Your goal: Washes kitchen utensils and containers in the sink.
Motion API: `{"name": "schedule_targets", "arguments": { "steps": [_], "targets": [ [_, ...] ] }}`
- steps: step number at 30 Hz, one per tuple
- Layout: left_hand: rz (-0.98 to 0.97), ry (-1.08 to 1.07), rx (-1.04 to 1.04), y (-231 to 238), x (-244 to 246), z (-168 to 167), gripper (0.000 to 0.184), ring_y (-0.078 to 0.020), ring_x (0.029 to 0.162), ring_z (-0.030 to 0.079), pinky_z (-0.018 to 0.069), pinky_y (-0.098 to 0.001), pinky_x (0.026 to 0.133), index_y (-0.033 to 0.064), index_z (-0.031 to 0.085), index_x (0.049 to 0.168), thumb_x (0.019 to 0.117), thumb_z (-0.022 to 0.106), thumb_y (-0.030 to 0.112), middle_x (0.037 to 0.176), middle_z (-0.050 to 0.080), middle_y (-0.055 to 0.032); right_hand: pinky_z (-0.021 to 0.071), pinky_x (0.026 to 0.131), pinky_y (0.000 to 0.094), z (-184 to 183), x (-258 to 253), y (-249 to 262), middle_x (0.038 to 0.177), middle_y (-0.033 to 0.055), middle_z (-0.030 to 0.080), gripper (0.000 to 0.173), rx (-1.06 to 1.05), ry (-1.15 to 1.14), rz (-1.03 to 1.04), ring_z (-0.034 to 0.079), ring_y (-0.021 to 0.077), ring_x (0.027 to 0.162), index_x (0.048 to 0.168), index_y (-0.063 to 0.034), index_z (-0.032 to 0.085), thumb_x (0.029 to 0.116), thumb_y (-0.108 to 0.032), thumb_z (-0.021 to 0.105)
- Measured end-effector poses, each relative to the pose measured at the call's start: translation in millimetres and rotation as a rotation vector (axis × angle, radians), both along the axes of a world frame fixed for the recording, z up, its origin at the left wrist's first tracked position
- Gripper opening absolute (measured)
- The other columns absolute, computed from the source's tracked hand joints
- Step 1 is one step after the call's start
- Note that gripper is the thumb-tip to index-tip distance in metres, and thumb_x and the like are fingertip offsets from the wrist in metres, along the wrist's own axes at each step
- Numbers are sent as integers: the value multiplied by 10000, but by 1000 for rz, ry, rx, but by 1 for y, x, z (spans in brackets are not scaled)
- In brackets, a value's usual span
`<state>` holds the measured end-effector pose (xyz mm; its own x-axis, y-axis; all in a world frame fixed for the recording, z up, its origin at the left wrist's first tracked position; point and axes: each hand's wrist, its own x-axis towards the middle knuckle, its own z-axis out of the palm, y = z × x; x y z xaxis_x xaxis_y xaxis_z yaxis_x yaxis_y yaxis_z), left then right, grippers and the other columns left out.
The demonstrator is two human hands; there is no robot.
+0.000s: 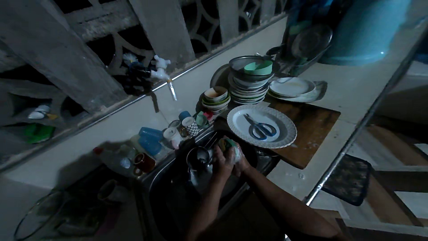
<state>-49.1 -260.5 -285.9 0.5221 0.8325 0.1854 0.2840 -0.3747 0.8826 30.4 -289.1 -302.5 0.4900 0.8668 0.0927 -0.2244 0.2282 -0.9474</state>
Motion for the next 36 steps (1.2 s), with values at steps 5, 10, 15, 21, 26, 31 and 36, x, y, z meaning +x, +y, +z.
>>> {"name": "schedule_targets", "arguments": {
  "steps": [5,10,15,21,26,31,36],
  "targets": [
    [16,20,82,-3,-8,1,502,-435,1279,569,432,-464,1118,-207,414,1420,1020,540,69,1342,550,-393,539,803,308,4,1,0,1086,58,606,524,1,353,70,616,115,934,1359,-61,461,1125,-384,120],
    [-67,-11,280,0,-21,-40,569,-441,1221,616,473,-464,1090,-243,444,1370,951,651,81,1280,593,-395,535,734,256,15,11,0,947,45,597,454,-24,315,10,605,79,822,1217,-41,495,1136,-320,145],
    [-58,212,133,-5,-26,-3,596,-445,1268,584,446,-479,1111,-211,421,1412,945,656,74,1331,563,-392,523,788,256,4,6,4,1076,72,589,491,-99,248,59,598,77,901,1366,-4,442,1139,-335,158],
    [-2,-128,-317,2,-17,27,472,-253,1240,552,461,-368,1055,-115,358,1482,1056,467,57,1400,510,-288,443,1070,317,2,-3,5,1460,197,485,534,-66,-8,33,526,164,1270,1572,7,266,1123,-281,266],
    [-331,61,0,15,-34,1,630,-315,1349,527,417,-380,1147,-154,340,1489,991,604,128,1446,497,-328,529,666,252,16,20,4,818,14,584,450,-46,247,62,587,78,714,1103,-51,533,1138,-322,175],
    [-304,131,269,7,-39,-12,546,-411,1282,584,442,-446,1124,-176,488,1388,911,662,23,1351,574,-357,557,606,300,8,28,12,723,46,605,515,-64,650,79,629,142,663,968,-79,536,1124,-390,155],
    [-59,-73,-111,7,-31,26,411,-264,1172,598,480,-359,1035,-166,433,1410,1043,443,18,1306,573,-308,573,686,432,4,25,13,908,101,656,520,-278,561,153,668,236,810,1152,-93,552,1109,-483,212]
  ]
}}
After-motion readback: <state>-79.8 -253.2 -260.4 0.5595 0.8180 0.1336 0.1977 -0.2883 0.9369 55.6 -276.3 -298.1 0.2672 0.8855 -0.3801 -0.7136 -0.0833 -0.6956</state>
